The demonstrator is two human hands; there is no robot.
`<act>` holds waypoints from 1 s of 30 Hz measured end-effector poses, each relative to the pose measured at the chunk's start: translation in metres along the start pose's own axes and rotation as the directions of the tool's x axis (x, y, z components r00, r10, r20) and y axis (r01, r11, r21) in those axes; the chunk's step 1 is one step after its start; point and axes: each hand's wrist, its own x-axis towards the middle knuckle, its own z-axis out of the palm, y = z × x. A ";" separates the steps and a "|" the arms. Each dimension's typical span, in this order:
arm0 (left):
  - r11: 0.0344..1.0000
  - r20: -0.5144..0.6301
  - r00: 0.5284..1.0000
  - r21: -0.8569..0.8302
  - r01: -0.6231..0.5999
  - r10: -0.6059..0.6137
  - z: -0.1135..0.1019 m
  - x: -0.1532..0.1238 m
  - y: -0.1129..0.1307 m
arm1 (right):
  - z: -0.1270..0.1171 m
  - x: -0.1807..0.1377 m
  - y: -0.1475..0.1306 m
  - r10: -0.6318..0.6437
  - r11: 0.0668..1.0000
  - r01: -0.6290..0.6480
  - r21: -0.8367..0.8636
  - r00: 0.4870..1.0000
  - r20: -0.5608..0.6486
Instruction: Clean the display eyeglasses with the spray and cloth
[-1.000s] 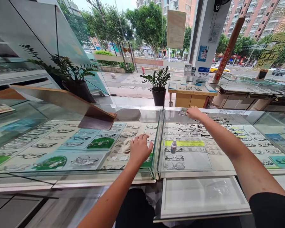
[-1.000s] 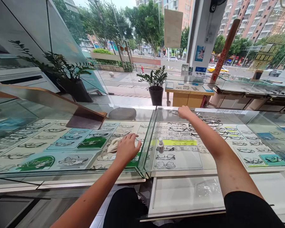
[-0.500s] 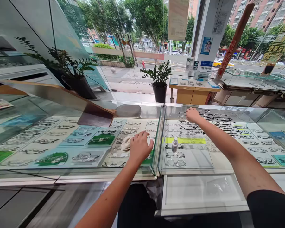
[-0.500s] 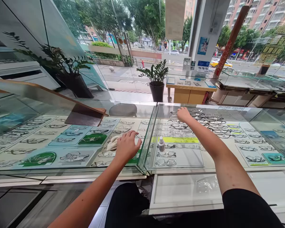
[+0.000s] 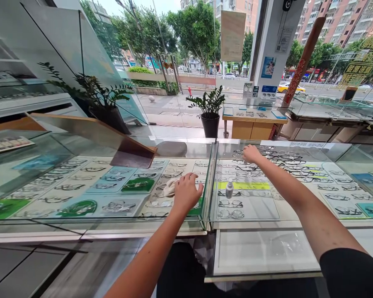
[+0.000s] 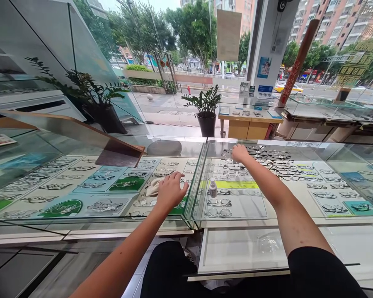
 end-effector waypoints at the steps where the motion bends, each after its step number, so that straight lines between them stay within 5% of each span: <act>1: 1.000 0.001 1.000 -0.002 -0.002 0.002 0.000 0.000 0.000 | -0.002 -0.001 0.000 0.002 1.000 -0.002 0.011 1.000 -0.001; 9: 1.000 0.000 1.000 0.010 -0.010 0.010 0.002 0.004 -0.001 | -0.044 -0.038 0.001 0.067 0.993 -0.050 0.109 0.985 -0.159; 16: 1.000 0.027 1.000 0.025 -0.010 0.010 -0.001 0.006 -0.001 | -0.069 -0.135 0.000 0.094 0.918 0.007 0.396 0.968 -0.234; 21: 0.999 0.021 1.000 0.040 -0.005 0.004 -0.002 0.007 -0.001 | -0.074 -0.217 -0.017 -0.170 0.789 0.149 0.596 0.985 -0.022; 26: 0.999 0.034 0.999 0.052 -0.015 0.013 -0.001 0.007 -0.004 | -0.057 -0.270 -0.047 -0.422 0.748 0.143 0.649 0.856 0.298; 30: 0.998 0.017 0.999 0.059 -0.034 0.033 0.002 0.006 -0.008 | -0.011 -0.284 -0.065 -0.416 0.699 -0.023 0.715 0.800 0.432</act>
